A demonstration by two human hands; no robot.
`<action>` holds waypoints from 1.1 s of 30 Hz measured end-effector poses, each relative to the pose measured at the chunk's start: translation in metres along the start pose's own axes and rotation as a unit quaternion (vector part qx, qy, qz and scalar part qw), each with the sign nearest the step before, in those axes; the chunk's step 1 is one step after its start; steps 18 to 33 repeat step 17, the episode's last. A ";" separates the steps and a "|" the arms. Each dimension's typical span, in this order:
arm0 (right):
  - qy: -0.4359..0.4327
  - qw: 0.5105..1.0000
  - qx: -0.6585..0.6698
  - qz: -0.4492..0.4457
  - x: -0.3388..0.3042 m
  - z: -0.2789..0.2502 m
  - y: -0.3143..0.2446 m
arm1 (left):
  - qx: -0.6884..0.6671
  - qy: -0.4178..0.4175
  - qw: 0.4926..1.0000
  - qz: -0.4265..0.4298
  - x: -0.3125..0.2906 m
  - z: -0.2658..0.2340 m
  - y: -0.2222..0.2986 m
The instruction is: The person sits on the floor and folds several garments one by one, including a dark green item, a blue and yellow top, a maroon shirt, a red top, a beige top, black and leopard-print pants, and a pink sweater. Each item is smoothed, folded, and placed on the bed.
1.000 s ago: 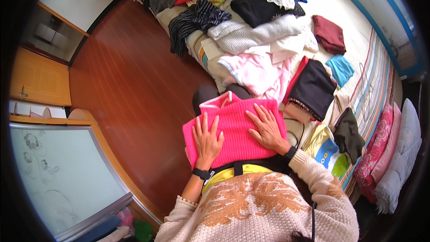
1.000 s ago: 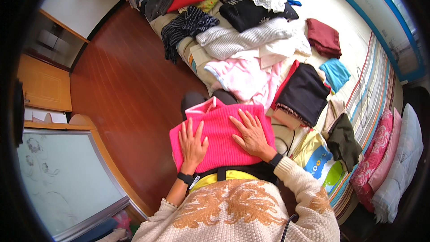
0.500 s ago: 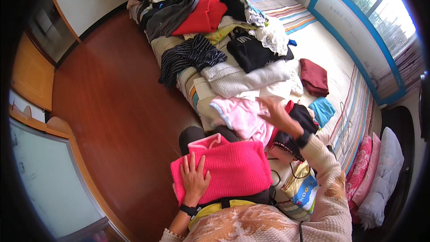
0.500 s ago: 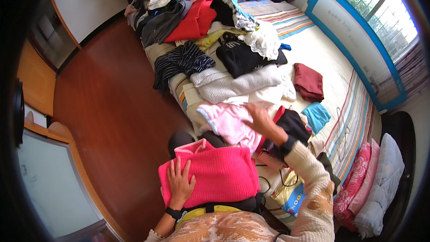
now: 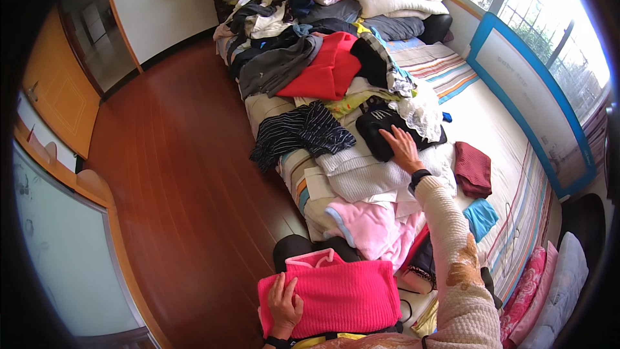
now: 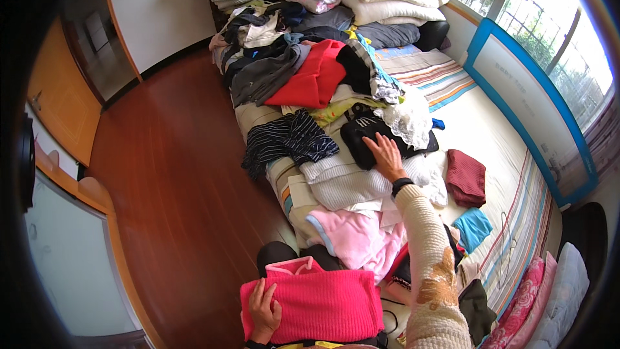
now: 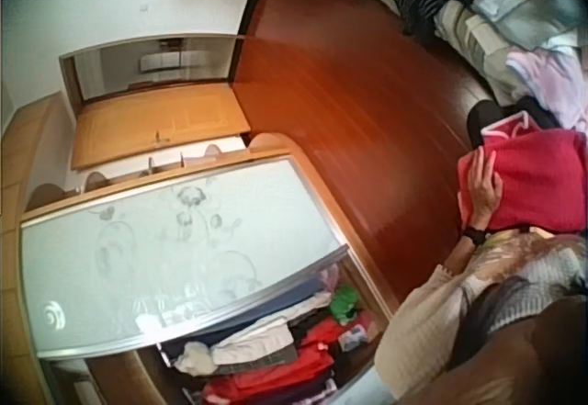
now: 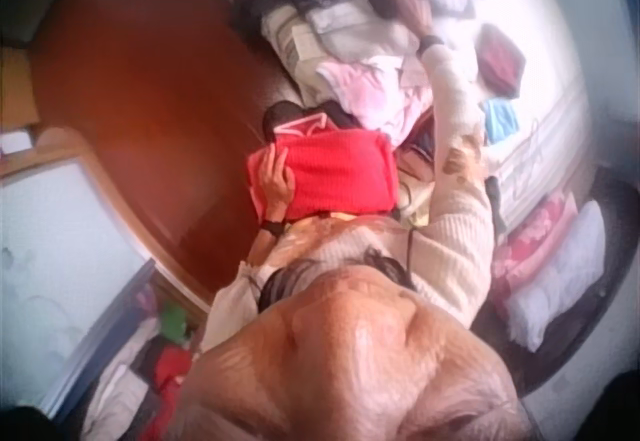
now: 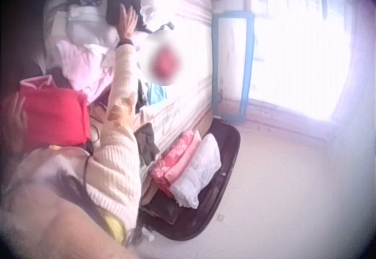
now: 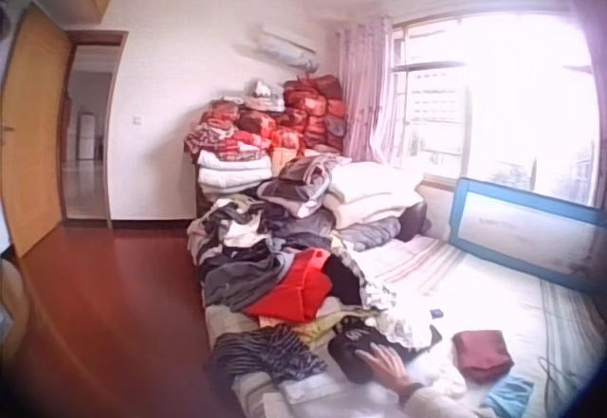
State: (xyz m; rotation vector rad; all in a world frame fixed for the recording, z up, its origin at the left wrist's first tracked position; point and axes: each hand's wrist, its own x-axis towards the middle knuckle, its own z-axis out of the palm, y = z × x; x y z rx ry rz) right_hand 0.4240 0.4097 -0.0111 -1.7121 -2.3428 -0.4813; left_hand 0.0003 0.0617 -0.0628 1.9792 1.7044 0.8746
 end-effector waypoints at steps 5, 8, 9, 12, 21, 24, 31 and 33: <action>0.151 0.941 0.205 0.225 0.015 -0.014 0.064 | -0.018 0.016 1.000 0.001 0.000 0.000 0.001; 0.236 0.822 0.466 0.227 0.007 -0.060 0.101 | -0.015 0.018 1.000 0.001 -0.001 0.000 0.003; 0.245 0.788 0.508 0.247 0.001 -0.079 0.107 | -0.016 0.019 1.000 0.003 0.000 0.001 0.003; 0.281 0.696 0.611 0.250 -0.029 -0.146 0.100 | -0.021 0.007 1.000 0.007 -0.001 0.002 0.003; 0.267 0.720 0.601 0.222 -0.078 -0.245 0.015 | -0.053 -0.026 0.998 0.013 -0.004 0.007 0.005; 0.267 0.720 0.601 0.222 -0.078 -0.245 0.015 | -0.053 -0.026 0.998 0.013 -0.004 0.007 0.005; 0.267 0.720 0.601 0.222 -0.078 -0.245 0.015 | -0.053 -0.026 0.998 0.013 -0.004 0.007 0.005; 0.267 0.720 0.601 0.222 -0.078 -0.245 0.015 | -0.053 -0.026 0.998 0.013 -0.004 0.007 0.005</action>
